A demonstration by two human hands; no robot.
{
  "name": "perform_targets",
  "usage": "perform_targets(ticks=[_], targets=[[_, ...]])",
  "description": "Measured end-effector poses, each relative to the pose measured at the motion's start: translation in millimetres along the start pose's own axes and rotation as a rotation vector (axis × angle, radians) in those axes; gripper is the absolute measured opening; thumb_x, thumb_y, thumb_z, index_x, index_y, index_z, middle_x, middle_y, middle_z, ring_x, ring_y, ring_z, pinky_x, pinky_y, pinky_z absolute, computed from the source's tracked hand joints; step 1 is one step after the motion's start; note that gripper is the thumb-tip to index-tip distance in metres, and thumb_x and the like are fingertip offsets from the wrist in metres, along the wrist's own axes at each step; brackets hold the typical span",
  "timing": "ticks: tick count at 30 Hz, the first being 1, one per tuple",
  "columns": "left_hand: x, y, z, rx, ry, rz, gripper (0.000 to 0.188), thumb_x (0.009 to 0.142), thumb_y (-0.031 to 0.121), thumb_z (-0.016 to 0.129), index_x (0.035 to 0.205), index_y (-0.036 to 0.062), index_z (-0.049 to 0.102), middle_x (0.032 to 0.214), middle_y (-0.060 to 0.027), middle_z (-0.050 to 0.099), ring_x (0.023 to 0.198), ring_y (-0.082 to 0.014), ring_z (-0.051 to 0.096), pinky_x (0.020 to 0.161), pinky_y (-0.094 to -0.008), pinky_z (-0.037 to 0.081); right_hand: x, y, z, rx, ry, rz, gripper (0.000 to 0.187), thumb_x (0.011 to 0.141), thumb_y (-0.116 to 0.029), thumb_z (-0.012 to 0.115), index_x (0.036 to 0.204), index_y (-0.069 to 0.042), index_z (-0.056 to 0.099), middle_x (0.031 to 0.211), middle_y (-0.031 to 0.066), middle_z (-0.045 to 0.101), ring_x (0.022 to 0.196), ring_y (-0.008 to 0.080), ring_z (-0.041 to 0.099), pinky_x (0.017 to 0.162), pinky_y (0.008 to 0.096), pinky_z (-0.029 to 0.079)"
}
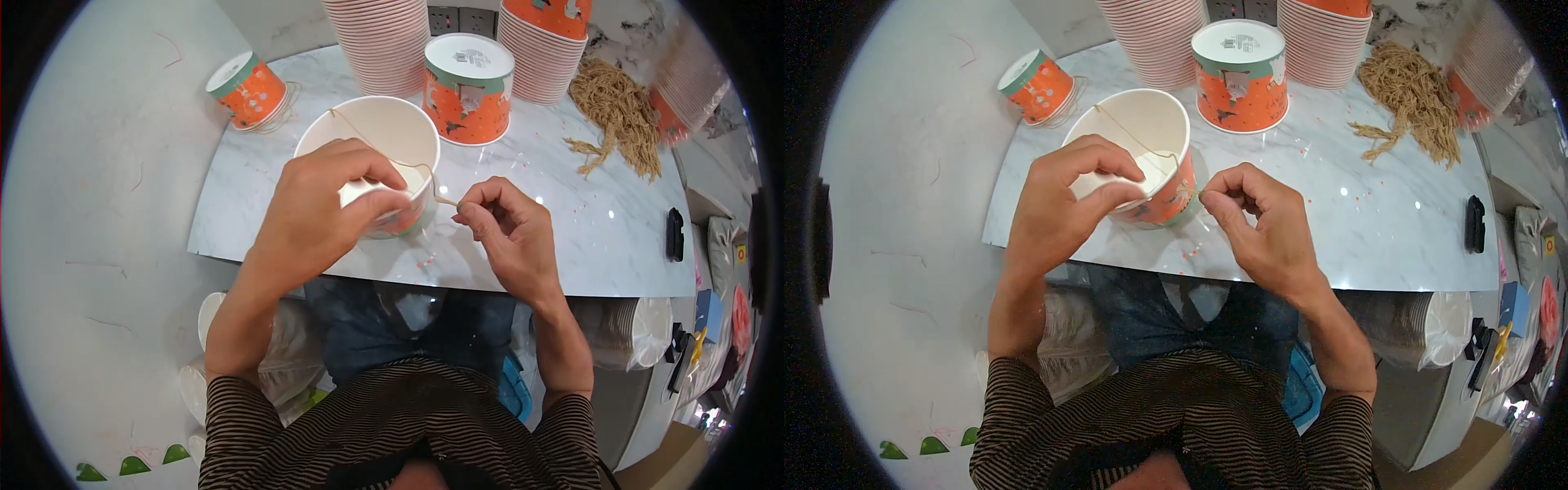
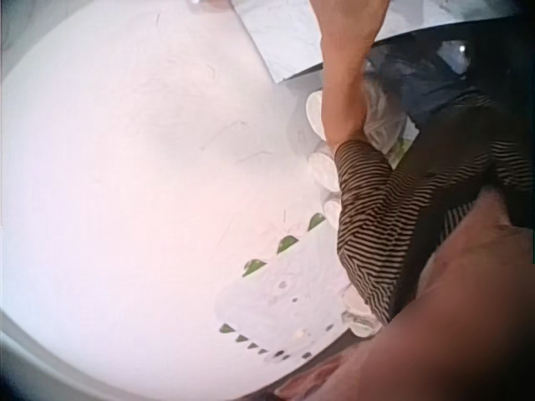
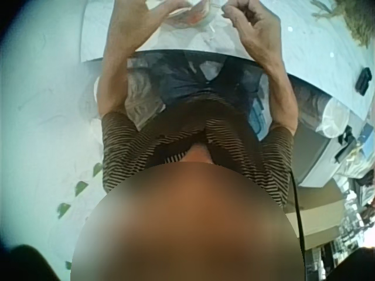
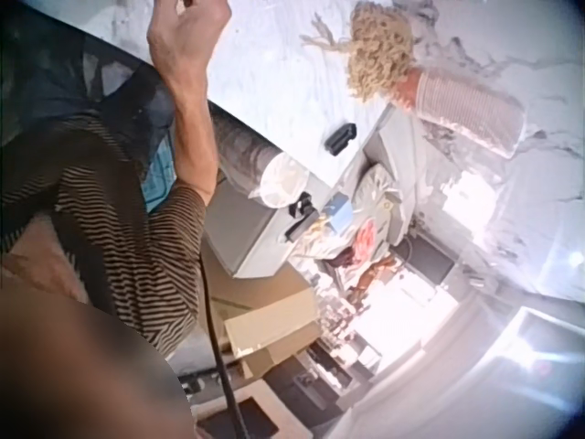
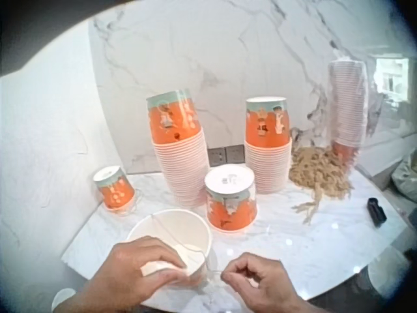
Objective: Threading strings through pre-punched holes in paper buckets to attach handles.
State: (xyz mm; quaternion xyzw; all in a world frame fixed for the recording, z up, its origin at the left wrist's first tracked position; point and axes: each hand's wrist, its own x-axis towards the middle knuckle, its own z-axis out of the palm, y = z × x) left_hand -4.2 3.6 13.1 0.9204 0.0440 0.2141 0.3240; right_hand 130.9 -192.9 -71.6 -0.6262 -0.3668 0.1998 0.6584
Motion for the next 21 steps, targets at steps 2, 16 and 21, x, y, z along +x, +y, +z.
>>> perform_targets(ticks=[2, 16, 21], targets=[[-8.7, -4.1, 2.7, 0.082, 0.004, 0.047, 0.025, 0.082, 0.009, 0.084, 0.104, 0.0018, 0.075, 0.087, -0.0086, 0.075, 0.083, -0.0209, 0.073, 0.077, -0.0329, 0.056, -5.4, 12.4, 5.7, -0.057, 0.067, -0.091, 0.007, 0.094, -0.002, 0.073, 0.097, 0.002, 0.068, 0.086, 0.0022, 0.070, 0.075, 0.0066, 0.060, 0.069, 0.0250, 0.051], [-15.3, -11.6, 13.0, 0.162, -0.160, -0.118, 0.037, 0.084, 0.010, 0.085, 0.118, 0.0048, 0.070, 0.090, -0.0131, 0.079, 0.078, -0.0234, 0.077, 0.073, -0.0316, 0.059, -4.7, 32.6, 37.2, -0.355, 0.297, -0.599, 0.015, 0.080, 0.003, 0.083, 0.092, -0.002, 0.073, 0.083, 0.0092, 0.073, 0.064, 0.0167, 0.067, 0.055, 0.0283, 0.052], [-13.4, -11.0, 15.8, 0.139, -0.166, -0.158, 0.042, 0.085, 0.009, 0.085, 0.122, 0.0069, 0.068, 0.091, -0.0128, 0.080, 0.078, -0.0217, 0.077, 0.072, -0.0308, 0.059, -4.1, 34.0, 41.4, -0.375, 0.317, -0.603, 0.018, 0.079, 0.002, 0.082, 0.093, -0.004, 0.074, 0.082, 0.0076, 0.073, 0.064, 0.0170, 0.068, 0.054, 0.0284, 0.053]])
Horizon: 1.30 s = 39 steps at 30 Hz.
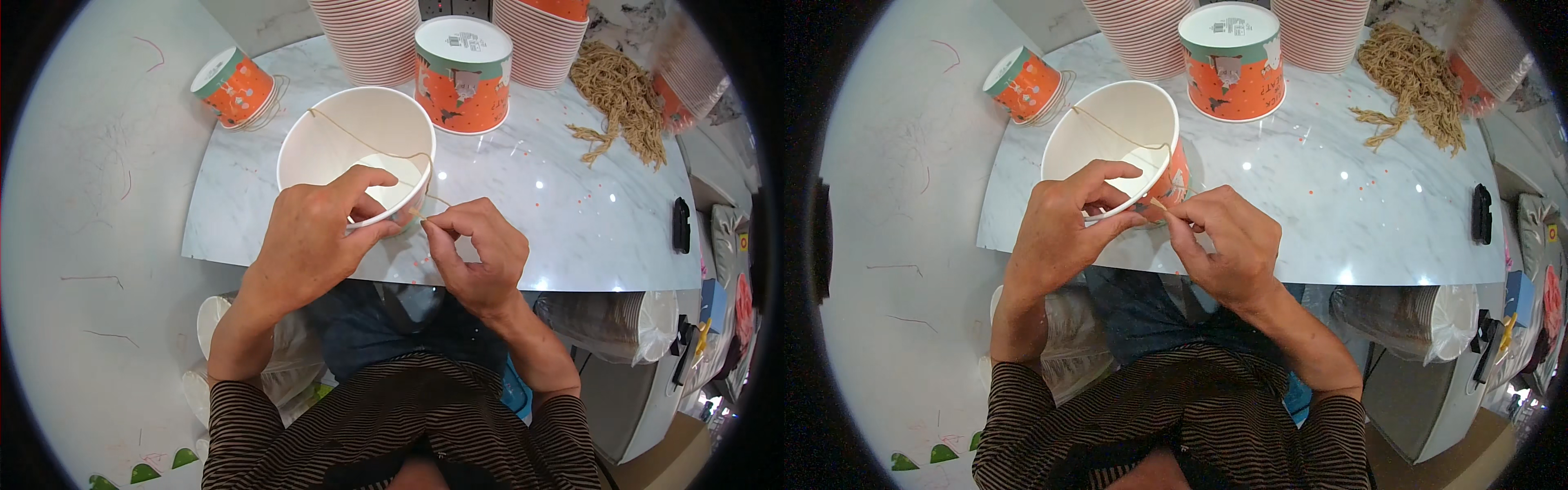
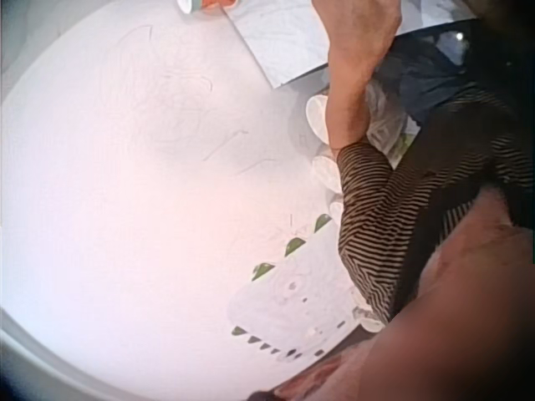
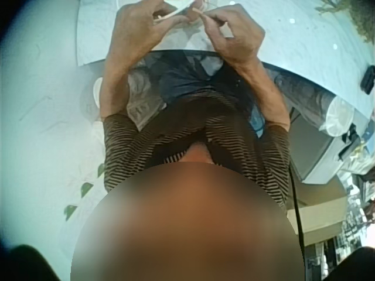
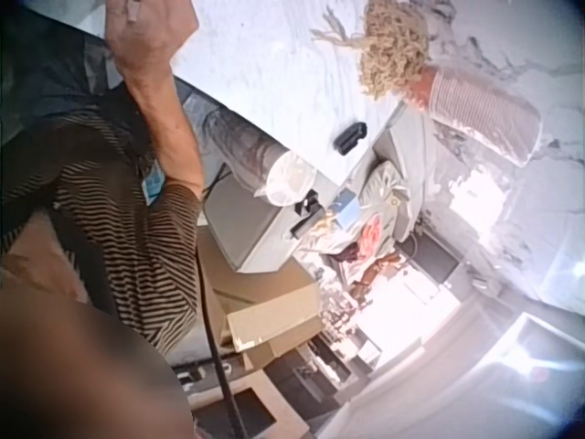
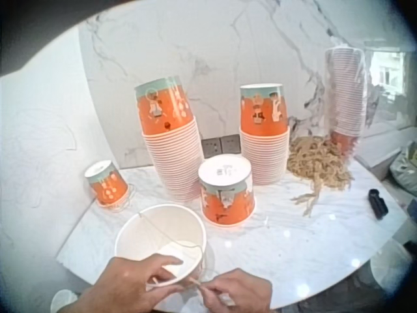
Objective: Threading strings through pre-punched holes in paper buckets to attach handles.
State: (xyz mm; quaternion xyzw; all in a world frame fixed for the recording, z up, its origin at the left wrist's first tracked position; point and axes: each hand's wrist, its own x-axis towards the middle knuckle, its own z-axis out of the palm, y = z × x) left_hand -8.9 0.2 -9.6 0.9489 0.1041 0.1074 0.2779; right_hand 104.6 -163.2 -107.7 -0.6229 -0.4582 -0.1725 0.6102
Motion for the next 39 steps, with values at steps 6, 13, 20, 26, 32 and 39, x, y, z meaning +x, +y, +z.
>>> perform_targets(ticks=[6, 13, 20, 26, 32, 39], targets=[[1.2, 1.3, 0.2, 0.019, 0.004, 0.008, 0.043, 0.084, 0.011, 0.086, 0.123, 0.0075, 0.067, 0.089, -0.0111, 0.080, 0.077, -0.0208, 0.077, 0.071, -0.0302, 0.058, 1.3, 2.7, 3.8, 0.002, 0.036, -0.035, 0.021, 0.076, 0.003, 0.082, 0.093, -0.005, 0.074, 0.082, 0.0062, 0.072, 0.064, 0.0178, 0.068, 0.054, 0.0293, 0.052], [1.7, 1.0, 1.1, 0.024, 0.005, 0.017, 0.045, 0.084, 0.012, 0.087, 0.124, 0.0083, 0.067, 0.089, -0.0106, 0.080, 0.075, -0.0209, 0.076, 0.070, -0.0302, 0.058, 0.7, 4.8, 5.8, -0.012, 0.025, -0.052, 0.023, 0.074, 0.002, 0.082, 0.093, -0.006, 0.073, 0.083, 0.0066, 0.072, 0.067, 0.0202, 0.069, 0.055, 0.0315, 0.052], [2.4, 0.8, 2.0, 0.015, 0.001, 0.015, 0.047, 0.084, 0.012, 0.087, 0.125, 0.0085, 0.066, 0.090, -0.0110, 0.080, 0.075, -0.0214, 0.076, 0.070, -0.0304, 0.058, 1.8, 6.1, 7.7, -0.044, 0.038, -0.080, 0.024, 0.073, 0.001, 0.082, 0.094, -0.007, 0.072, 0.083, 0.0061, 0.072, 0.068, 0.0213, 0.069, 0.056, 0.0318, 0.052], [2.5, -0.7, 3.7, 0.013, 0.005, 0.025, 0.048, 0.084, 0.011, 0.086, 0.127, 0.0081, 0.065, 0.090, -0.0110, 0.080, 0.076, -0.0212, 0.077, 0.070, -0.0300, 0.058, 2.4, 8.2, 10.8, -0.042, 0.036, -0.081, 0.026, 0.073, 0.001, 0.081, 0.094, -0.009, 0.071, 0.083, 0.0058, 0.072, 0.068, 0.0215, 0.069, 0.055, 0.0317, 0.052], [3.9, 2.2, 0.2, -0.034, -0.030, 0.033, 0.048, 0.086, 0.010, 0.085, 0.129, 0.0060, 0.063, 0.093, -0.0112, 0.079, 0.082, -0.0206, 0.077, 0.074, -0.0300, 0.058, 3.1, 9.4, 10.9, -0.046, 0.012, -0.074, 0.025, 0.073, 0.000, 0.082, 0.095, -0.008, 0.071, 0.085, 0.0059, 0.072, 0.069, 0.0215, 0.069, 0.056, 0.0321, 0.052], [9.9, -6.8, -7.3, -0.199, -0.106, 0.148, 0.035, 0.101, 0.004, 0.061, 0.136, 0.0024, 0.060, 0.090, -0.0139, 0.077, 0.082, -0.0244, 0.074, 0.078, -0.0339, 0.058, 5.8, 7.6, 9.7, -0.052, 0.012, -0.061, 0.023, 0.075, -0.002, 0.084, 0.095, -0.007, 0.074, 0.086, 0.0070, 0.073, 0.071, 0.0222, 0.071, 0.058, 0.0322, 0.054]])
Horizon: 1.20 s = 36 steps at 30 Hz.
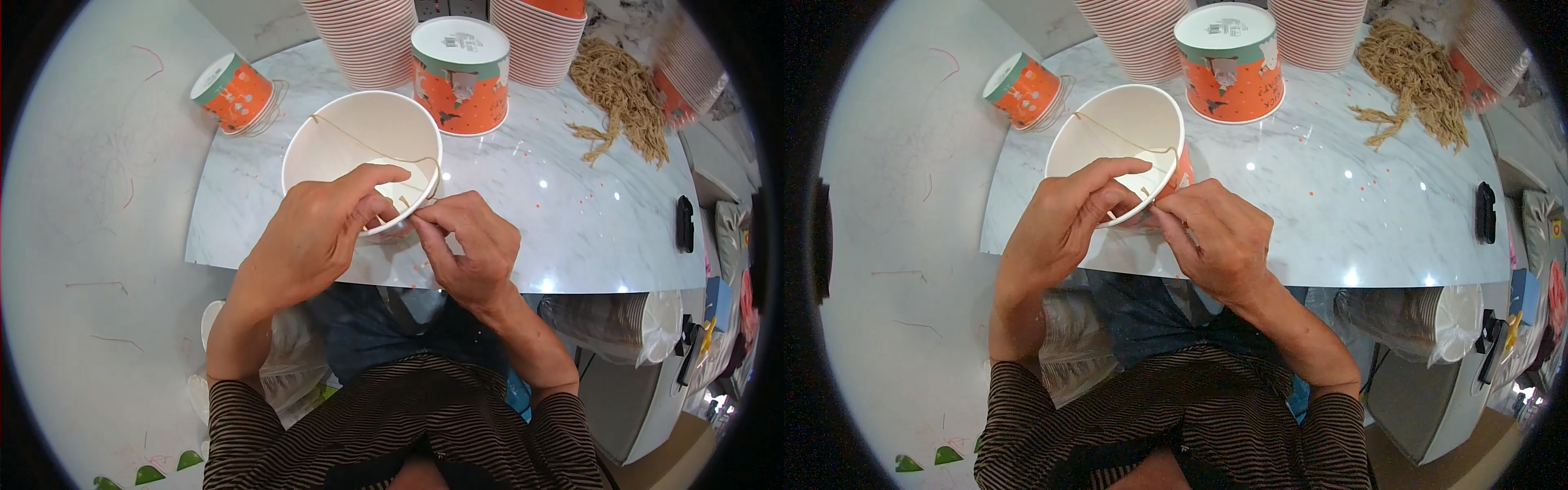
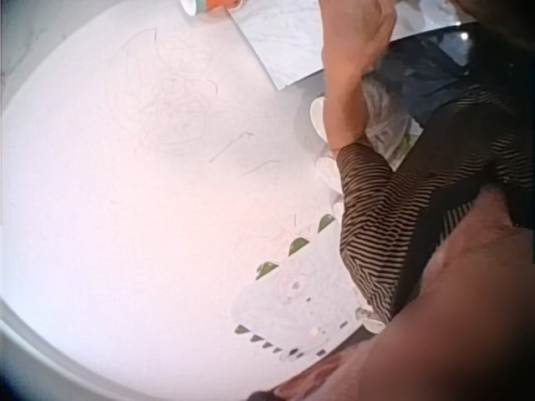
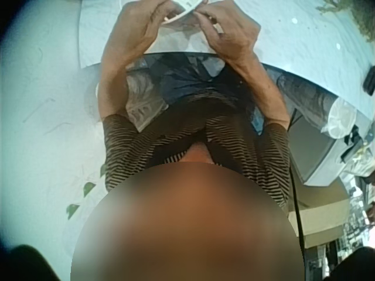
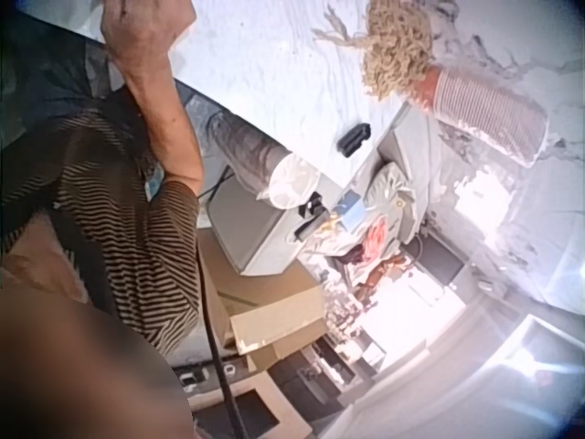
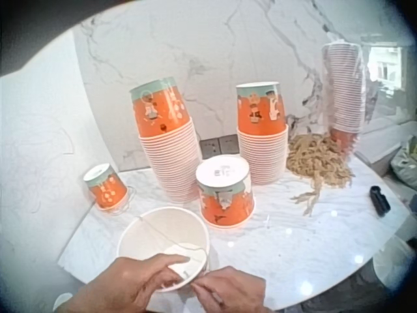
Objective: Threading strings through pre-punched holes in paper buckets to attach handles.
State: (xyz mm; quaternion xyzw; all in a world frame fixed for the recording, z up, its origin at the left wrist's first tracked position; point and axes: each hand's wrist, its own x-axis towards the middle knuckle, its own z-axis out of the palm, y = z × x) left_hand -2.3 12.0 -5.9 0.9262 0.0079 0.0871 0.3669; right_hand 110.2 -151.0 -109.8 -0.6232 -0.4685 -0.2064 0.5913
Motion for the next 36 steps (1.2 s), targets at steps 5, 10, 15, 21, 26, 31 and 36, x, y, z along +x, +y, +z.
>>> perform_targets(ticks=[5, 10, 15, 21, 26, 31, 36], targets=[[14.2, 0.8, -5.5, 0.085, -0.059, 0.070, 0.027, 0.098, 0.004, 0.063, 0.124, 0.0017, 0.068, 0.088, -0.0143, 0.076, 0.078, -0.0257, 0.072, 0.075, -0.0341, 0.057, 1.4, -2.0, -0.8, 0.012, -0.001, 0.010, 0.023, 0.076, -0.001, 0.085, 0.095, -0.006, 0.074, 0.086, 0.0074, 0.073, 0.071, 0.0218, 0.071, 0.059, 0.0314, 0.055], [22.5, -3.1, -0.9, 0.130, -0.063, 0.056, 0.015, 0.096, 0.004, 0.065, 0.107, 0.0012, 0.075, 0.085, -0.0142, 0.074, 0.073, -0.0241, 0.070, 0.071, -0.0332, 0.055, 0.0, 1.9, -0.8, 0.004, -0.021, 0.031, 0.023, 0.076, -0.001, 0.084, 0.096, -0.006, 0.074, 0.086, 0.0074, 0.073, 0.071, 0.0216, 0.071, 0.058, 0.0311, 0.054], [22.3, 6.9, -7.1, 0.182, -0.104, -0.052, 0.008, 0.096, 0.004, 0.065, 0.096, -0.0004, 0.071, 0.079, -0.0107, 0.072, 0.070, -0.0179, 0.068, 0.067, -0.0308, 0.054, 6.2, 0.1, -2.0, 0.022, -0.046, 0.013, 0.021, 0.077, -0.002, 0.084, 0.096, -0.006, 0.074, 0.085, 0.0073, 0.073, 0.071, 0.0220, 0.071, 0.058, 0.0321, 0.054], [13.6, 1.6, -18.8, -0.243, 0.177, -0.206, 0.012, 0.107, 0.010, 0.055, 0.102, 0.0023, 0.062, 0.096, -0.0080, 0.076, 0.084, -0.0106, 0.069, 0.067, -0.0231, 0.054, 8.2, 16.1, -14.6, 0.002, -0.203, 0.046, 0.017, 0.081, -0.004, 0.081, 0.096, -0.007, 0.074, 0.085, 0.0071, 0.070, 0.072, 0.0241, 0.069, 0.059, 0.0341, 0.053], [11.4, 12.6, -3.2, -0.593, 0.090, -0.144, 0.015, 0.111, 0.017, 0.050, 0.105, 0.0039, 0.056, 0.095, -0.0124, 0.076, 0.082, -0.0098, 0.069, 0.062, -0.0210, 0.051, 12.4, 16.1, -5.3, 0.019, -0.253, 0.036, 0.017, 0.082, -0.007, 0.080, 0.097, -0.010, 0.073, 0.086, 0.0064, 0.069, 0.074, 0.0256, 0.068, 0.060, 0.0363, 0.053], [17.9, 18.9, 5.8, -0.258, 0.173, -0.079, 0.006, 0.103, 0.002, 0.060, 0.107, 0.0028, 0.056, 0.075, -0.0022, 0.059, 0.065, -0.0078, 0.054, 0.059, -0.0241, 0.042, 33.6, 2.9, -20.5, -0.033, -0.388, -0.025, 0.017, 0.083, -0.008, 0.079, 0.096, -0.010, 0.070, 0.087, 0.0054, 0.066, 0.075, 0.0262, 0.067, 0.061, 0.0388, 0.053], [22.7, 11.6, -0.2, -0.261, 0.089, -0.160, 0.004, 0.103, 0.003, 0.060, 0.102, 0.0005, 0.057, 0.076, -0.0035, 0.059, 0.067, -0.0086, 0.055, 0.061, -0.0261, 0.045, 62.0, -1.5, -45.9, -0.057, -0.540, -0.176, 0.020, 0.082, -0.006, 0.078, 0.100, -0.010, 0.071, 0.088, 0.0056, 0.066, 0.078, 0.0268, 0.067, 0.063, 0.0391, 0.054]])
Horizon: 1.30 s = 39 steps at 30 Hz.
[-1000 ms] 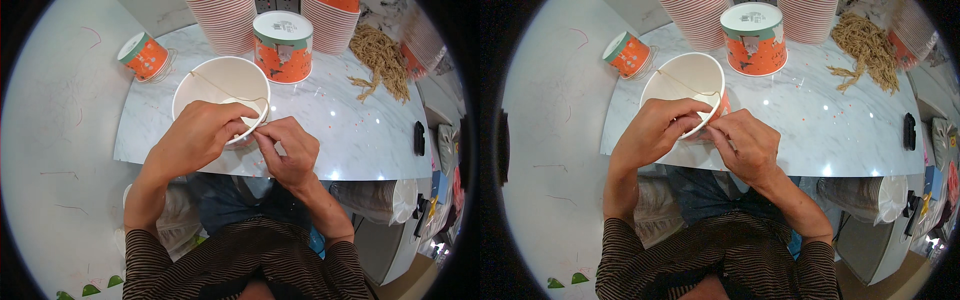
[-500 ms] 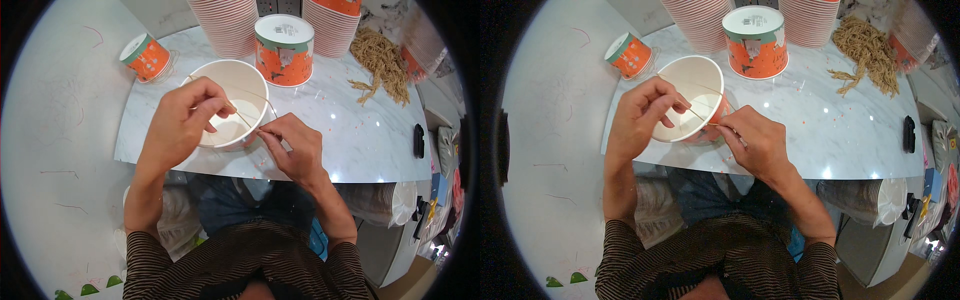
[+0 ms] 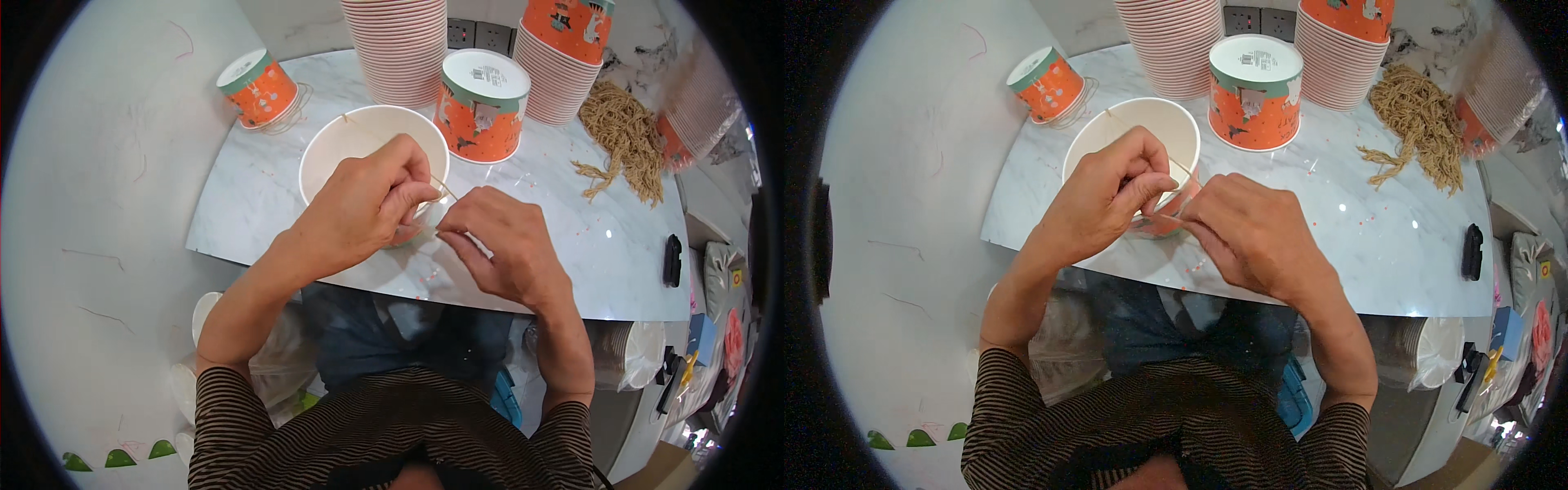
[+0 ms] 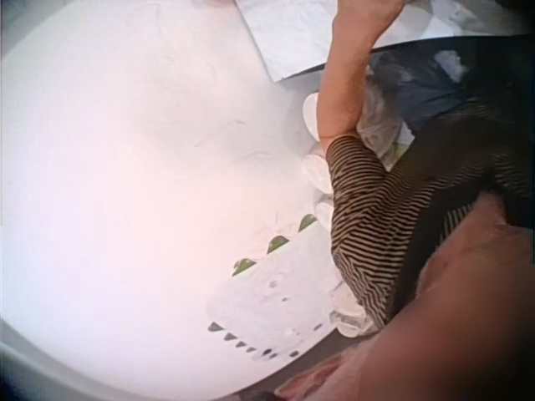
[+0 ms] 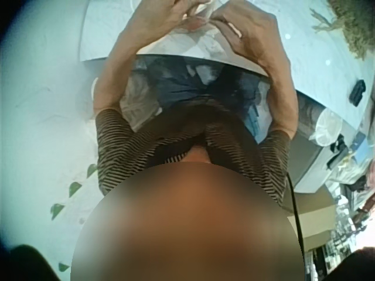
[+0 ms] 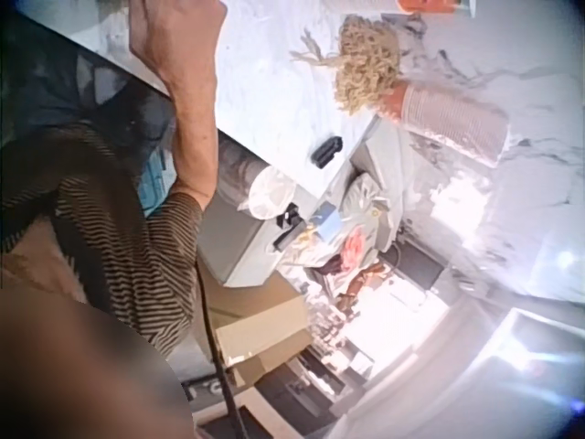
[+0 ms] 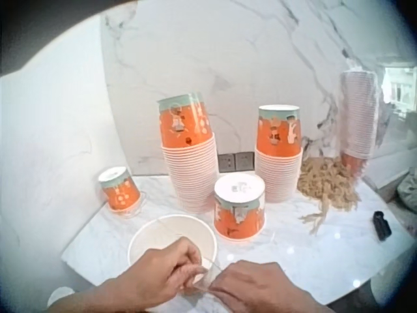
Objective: Threading strings through pre-punched holes in paper buckets to attach handles.
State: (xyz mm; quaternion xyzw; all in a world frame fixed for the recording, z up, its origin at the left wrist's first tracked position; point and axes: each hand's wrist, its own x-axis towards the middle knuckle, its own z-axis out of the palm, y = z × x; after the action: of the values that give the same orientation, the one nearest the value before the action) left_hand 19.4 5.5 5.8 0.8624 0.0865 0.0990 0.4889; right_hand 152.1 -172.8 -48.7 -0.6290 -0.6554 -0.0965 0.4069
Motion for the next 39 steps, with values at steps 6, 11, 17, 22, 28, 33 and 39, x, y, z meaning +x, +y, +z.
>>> perform_targets(ticks=[6, 11, 17, 22, 28, 33, 39], targets=[[6.3, 1.8, -8.5, 0.103, -0.150, 0.043, 0.006, 0.103, 0.004, 0.059, 0.102, -0.0011, 0.059, 0.083, -0.0086, 0.066, 0.072, -0.0141, 0.059, 0.069, -0.0298, 0.050, 22.7, 0.5, -17.7, 0.013, 0.025, -0.072, 0.020, 0.084, -0.003, 0.076, 0.103, -0.008, 0.071, 0.089, 0.0070, 0.067, 0.080, 0.0289, 0.068, 0.066, 0.0395, 0.054], [8.6, -5.1, -15.5, 0.189, -0.249, 0.262, 0.012, 0.104, 0.009, 0.058, 0.103, -0.0016, 0.063, 0.086, -0.0121, 0.068, 0.077, -0.0192, 0.062, 0.078, -0.0328, 0.053, 35.6, 4.1, -19.9, 0.169, 0.040, -0.046, 0.020, 0.086, 0.004, 0.073, 0.101, -0.008, 0.067, 0.089, 0.0079, 0.068, 0.080, 0.0292, 0.068, 0.068, 0.0388, 0.054], [11.3, -0.7, -21.4, 0.077, -0.311, 0.062, 0.018, 0.106, 0.014, 0.058, 0.102, -0.0013, 0.066, 0.083, -0.0027, 0.067, 0.077, -0.0095, 0.060, 0.073, -0.0265, 0.050, 26.0, 16.5, -17.5, 0.167, 0.028, 0.003, 0.026, 0.082, 0.013, 0.068, 0.099, -0.006, 0.068, 0.094, 0.0082, 0.067, 0.086, 0.0289, 0.068, 0.072, 0.0374, 0.054], [15.2, -3.6, -20.9, -0.154, -0.268, -0.027, 0.018, 0.108, 0.014, 0.056, 0.101, 0.0001, 0.065, 0.083, 0.0020, 0.065, 0.074, -0.0032, 0.055, 0.063, -0.0199, 0.042, 11.7, 8.3, -5.5, 0.182, 0.059, 0.097, 0.024, 0.079, 0.005, 0.077, 0.100, -0.005, 0.071, 0.101, 0.0094, 0.066, 0.090, 0.0256, 0.068, 0.074, 0.0357, 0.055], [19.5, -6.7, -16.5, -0.272, -0.330, -0.014, 0.011, 0.108, 0.011, 0.055, 0.104, 0.0028, 0.062, 0.083, 0.0024, 0.064, 0.070, -0.0018, 0.052, 0.059, -0.0195, 0.039, 9.5, 1.7, 7.4, 0.177, 0.160, 0.170, 0.032, 0.076, -0.008, 0.090, 0.102, -0.005, 0.072, 0.100, 0.0087, 0.065, 0.088, 0.0242, 0.066, 0.073, 0.0341, 0.056], [21.6, -6.1, -16.2, -0.305, -0.360, -0.034, 0.010, 0.107, 0.011, 0.056, 0.106, 0.0036, 0.063, 0.082, 0.0024, 0.064, 0.069, -0.0013, 0.052, 0.057, -0.0188, 0.038, 3.5, 3.8, 17.8, 0.209, 0.238, 0.203, 0.023, 0.080, -0.002, 0.086, 0.098, -0.003, 0.073, 0.097, 0.0078, 0.065, 0.087, 0.0202, 0.066, 0.073, 0.0312, 0.056], [23.0, -8.6, -19.9, -0.345, -0.320, -0.057, 0.011, 0.104, 0.013, 0.063, 0.108, 0.0027, 0.063, 0.087, -0.0022, 0.070, 0.073, -0.0031, 0.058, 0.061, -0.0193, 0.044, -1.7, 6.3, 17.0, 0.345, 0.225, 0.280, 0.015, 0.084, 0.004, 0.080, 0.097, -0.001, 0.075, 0.098, 0.0082, 0.068, 0.088, 0.0172, 0.068, 0.074, 0.0298, 0.057]])
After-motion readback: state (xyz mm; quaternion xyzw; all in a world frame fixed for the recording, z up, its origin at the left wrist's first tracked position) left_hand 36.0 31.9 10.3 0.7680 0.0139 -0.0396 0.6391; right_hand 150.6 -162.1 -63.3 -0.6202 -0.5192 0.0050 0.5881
